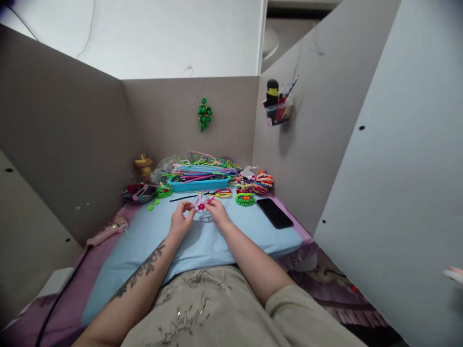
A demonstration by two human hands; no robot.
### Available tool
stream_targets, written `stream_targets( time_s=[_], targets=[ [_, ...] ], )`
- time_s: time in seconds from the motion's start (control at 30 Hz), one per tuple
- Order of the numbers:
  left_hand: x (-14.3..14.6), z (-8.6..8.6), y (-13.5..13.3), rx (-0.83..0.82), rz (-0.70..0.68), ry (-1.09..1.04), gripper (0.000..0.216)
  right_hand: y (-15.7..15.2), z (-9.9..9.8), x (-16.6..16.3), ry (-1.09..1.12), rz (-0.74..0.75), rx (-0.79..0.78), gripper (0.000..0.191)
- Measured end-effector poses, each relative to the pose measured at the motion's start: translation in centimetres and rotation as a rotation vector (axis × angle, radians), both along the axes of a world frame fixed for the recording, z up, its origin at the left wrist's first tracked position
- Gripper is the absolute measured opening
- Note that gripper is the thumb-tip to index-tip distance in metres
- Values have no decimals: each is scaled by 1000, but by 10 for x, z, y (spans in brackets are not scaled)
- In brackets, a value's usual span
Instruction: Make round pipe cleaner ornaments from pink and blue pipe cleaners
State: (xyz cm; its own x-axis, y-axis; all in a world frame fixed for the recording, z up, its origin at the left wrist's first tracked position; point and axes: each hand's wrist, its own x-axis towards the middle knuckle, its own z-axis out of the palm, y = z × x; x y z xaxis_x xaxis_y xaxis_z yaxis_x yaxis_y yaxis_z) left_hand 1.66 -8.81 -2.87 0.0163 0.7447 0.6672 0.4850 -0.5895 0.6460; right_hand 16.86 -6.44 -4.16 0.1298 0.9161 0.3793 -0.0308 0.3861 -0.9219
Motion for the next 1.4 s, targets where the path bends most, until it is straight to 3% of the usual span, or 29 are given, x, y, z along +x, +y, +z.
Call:
stream_targets(
  time_s=[0.1,0.3,0.47,0.83,0.97,1.13,1.4],
  targets=[
    [3,2,-2,-55,-113,-30,31,-2,2,-2,57,89,-37,19],
    [4,2,1,-150,-147,-123,36,-3,1,-4,33,162,4,18],
    [4,0,5,-240,-152,-250,35,-3,1,-3,39,79,31,22],
    [3,-1,7,-283,-184,-341,34,-17,7,-8,-252,-32,92,16],
    [4,1,6,-319,-217,-393,36,-21,12,-10,-263,-125,162,11],
    [5,4,5,-335,-237,-392,35,-19,11,-10,-225,-186,134,12],
    [4,2,6,-334,-203,-375,36,-12,5,-8,-214,-187,132,14]
  ],
)
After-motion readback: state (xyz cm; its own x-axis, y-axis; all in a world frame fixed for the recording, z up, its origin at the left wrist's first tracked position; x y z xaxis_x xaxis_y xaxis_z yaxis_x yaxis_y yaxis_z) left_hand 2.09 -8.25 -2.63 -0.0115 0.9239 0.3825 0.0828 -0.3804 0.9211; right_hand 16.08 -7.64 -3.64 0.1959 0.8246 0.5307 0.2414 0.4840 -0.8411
